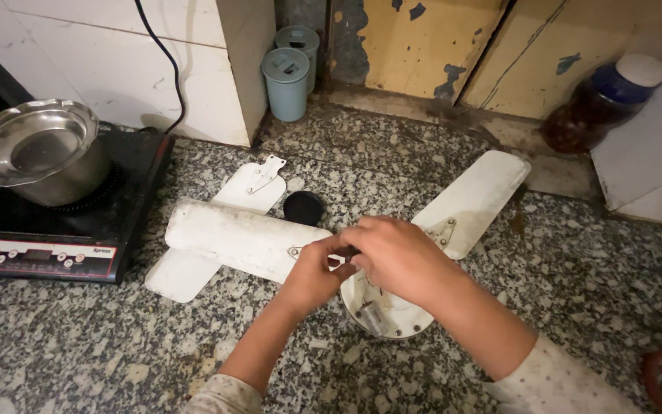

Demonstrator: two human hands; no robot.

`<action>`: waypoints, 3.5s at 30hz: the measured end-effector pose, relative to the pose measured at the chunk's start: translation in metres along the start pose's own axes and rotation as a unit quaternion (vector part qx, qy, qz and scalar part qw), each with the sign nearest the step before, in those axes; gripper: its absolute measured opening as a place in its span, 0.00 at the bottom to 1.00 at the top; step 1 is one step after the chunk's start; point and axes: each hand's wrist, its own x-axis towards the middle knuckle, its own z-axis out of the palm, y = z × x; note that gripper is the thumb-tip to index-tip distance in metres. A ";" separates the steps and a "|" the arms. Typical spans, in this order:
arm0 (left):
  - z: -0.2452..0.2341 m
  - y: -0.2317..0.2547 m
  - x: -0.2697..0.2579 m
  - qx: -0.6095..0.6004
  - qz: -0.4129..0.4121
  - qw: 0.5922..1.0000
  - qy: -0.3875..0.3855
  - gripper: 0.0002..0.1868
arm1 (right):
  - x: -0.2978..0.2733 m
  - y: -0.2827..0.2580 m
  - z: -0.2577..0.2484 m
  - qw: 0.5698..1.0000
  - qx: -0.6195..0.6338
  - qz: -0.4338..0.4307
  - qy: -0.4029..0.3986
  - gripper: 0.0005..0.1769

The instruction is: The person assembles a ceiling fan by attaching three white blades to the central motor housing using a screwdriver. They tighten each blade's mounting screws in sequence while the fan rests on a tiled floor.

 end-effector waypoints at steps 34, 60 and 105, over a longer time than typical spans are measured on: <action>-0.028 -0.192 -0.023 -0.409 -0.271 0.811 0.320 0.10 | 0.005 0.038 0.058 0.962 -0.220 -0.047 -0.153 0.05; -0.026 -0.199 -0.028 -0.406 -0.257 0.814 0.326 0.09 | 0.003 0.081 0.068 0.922 0.069 0.301 -0.235 0.18; -0.045 -0.200 -0.019 -0.294 -0.318 0.877 0.210 0.09 | -0.092 0.114 0.157 0.833 0.419 0.331 0.144 0.23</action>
